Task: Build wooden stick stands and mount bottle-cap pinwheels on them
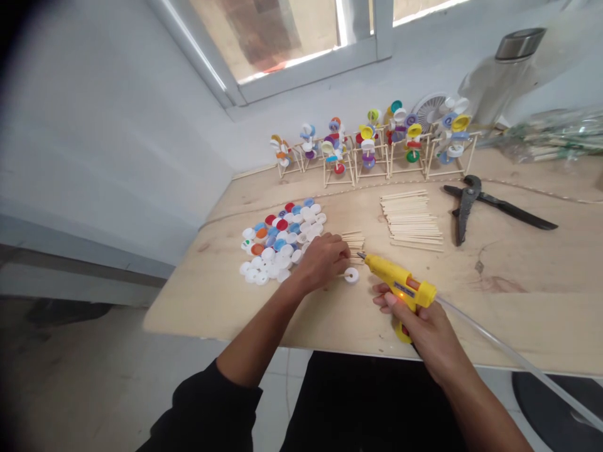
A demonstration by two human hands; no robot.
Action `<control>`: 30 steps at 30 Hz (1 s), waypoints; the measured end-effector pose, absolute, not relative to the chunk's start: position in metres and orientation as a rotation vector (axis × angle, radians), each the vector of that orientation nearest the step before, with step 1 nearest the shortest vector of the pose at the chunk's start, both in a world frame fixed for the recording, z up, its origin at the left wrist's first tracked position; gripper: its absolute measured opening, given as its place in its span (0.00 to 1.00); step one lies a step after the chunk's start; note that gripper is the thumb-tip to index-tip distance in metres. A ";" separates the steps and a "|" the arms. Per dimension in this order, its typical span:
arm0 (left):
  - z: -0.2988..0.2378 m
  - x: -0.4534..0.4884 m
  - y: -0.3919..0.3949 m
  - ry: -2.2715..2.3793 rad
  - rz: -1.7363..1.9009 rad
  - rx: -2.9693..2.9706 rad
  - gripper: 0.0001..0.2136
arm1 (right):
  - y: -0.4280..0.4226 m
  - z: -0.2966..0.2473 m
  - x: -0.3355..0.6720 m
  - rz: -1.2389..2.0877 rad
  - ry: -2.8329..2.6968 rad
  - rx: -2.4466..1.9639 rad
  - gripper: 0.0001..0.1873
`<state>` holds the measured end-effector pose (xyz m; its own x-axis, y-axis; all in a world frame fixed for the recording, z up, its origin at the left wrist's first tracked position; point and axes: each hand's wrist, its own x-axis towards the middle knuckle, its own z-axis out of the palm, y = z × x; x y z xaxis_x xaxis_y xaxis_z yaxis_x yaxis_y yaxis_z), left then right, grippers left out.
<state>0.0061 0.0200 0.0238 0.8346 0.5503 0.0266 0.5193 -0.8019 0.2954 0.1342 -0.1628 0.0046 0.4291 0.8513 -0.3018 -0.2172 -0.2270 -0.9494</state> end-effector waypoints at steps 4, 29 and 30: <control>0.032 -0.013 0.007 0.958 0.419 2.600 0.05 | -0.163 0.004 0.135 1.090 -0.624 -1.494 0.21; 0.019 -0.029 -0.078 0.885 0.640 0.625 0.15 | -0.196 0.020 0.113 0.827 -0.761 -1.881 0.16; 0.019 -0.030 -0.077 0.884 0.636 0.630 0.15 | -0.196 0.020 0.113 0.830 -0.767 -1.885 0.15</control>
<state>-0.0298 -0.0772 0.0190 0.4811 0.7247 -0.4933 -0.2374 0.6493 0.7225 0.1128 -0.1963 0.0197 0.5806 0.7806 -0.2315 0.1689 -0.3936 -0.9036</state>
